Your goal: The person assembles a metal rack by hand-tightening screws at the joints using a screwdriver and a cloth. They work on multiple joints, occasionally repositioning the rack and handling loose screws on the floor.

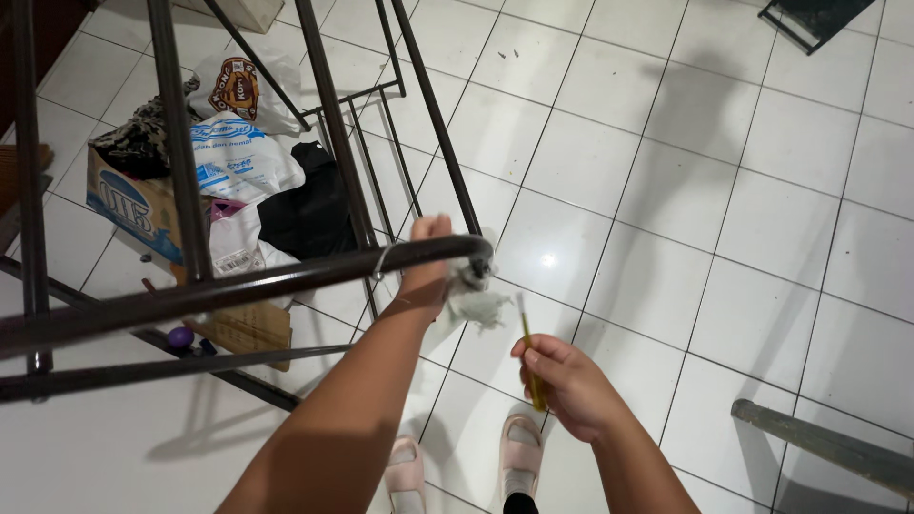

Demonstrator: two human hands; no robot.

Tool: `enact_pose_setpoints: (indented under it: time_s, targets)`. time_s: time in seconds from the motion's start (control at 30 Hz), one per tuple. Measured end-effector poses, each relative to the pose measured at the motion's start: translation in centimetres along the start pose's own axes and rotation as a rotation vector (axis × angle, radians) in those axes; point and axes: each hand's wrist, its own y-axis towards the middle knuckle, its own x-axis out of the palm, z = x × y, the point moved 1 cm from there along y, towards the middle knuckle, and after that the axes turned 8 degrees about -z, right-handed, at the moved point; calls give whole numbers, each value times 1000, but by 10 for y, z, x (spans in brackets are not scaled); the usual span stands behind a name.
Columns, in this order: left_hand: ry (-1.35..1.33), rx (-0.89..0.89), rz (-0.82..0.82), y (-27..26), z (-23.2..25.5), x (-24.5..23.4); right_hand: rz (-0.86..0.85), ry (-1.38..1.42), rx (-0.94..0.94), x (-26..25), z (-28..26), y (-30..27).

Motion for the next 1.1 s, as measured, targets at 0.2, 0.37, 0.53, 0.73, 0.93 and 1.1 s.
enact_pose_setpoints:
  time_s: [0.2, 0.37, 0.53, 0.73, 0.93, 1.1]
  targets:
    - [-273, -244, 38, -69, -42, -45, 19, -39, -127, -7, 11, 4]
    - [-571, -292, -90, -110, -78, -45, 54, -220, -124, 7, 35, 12]
    - [-585, -199, -77, -114, -102, -40, 185, -462, -151, 12, 55, 15]
    - [-31, -63, 118, -115, -119, -58, 372, -899, -410, 9, 22, -13]
    - [833, 503, -32, -139, -69, -42, 131, -1094, -632, 43, -14, -53]
    - [592, 599, -783, -137, -24, -8, -2, -1118, -633, 51, -27, -68]
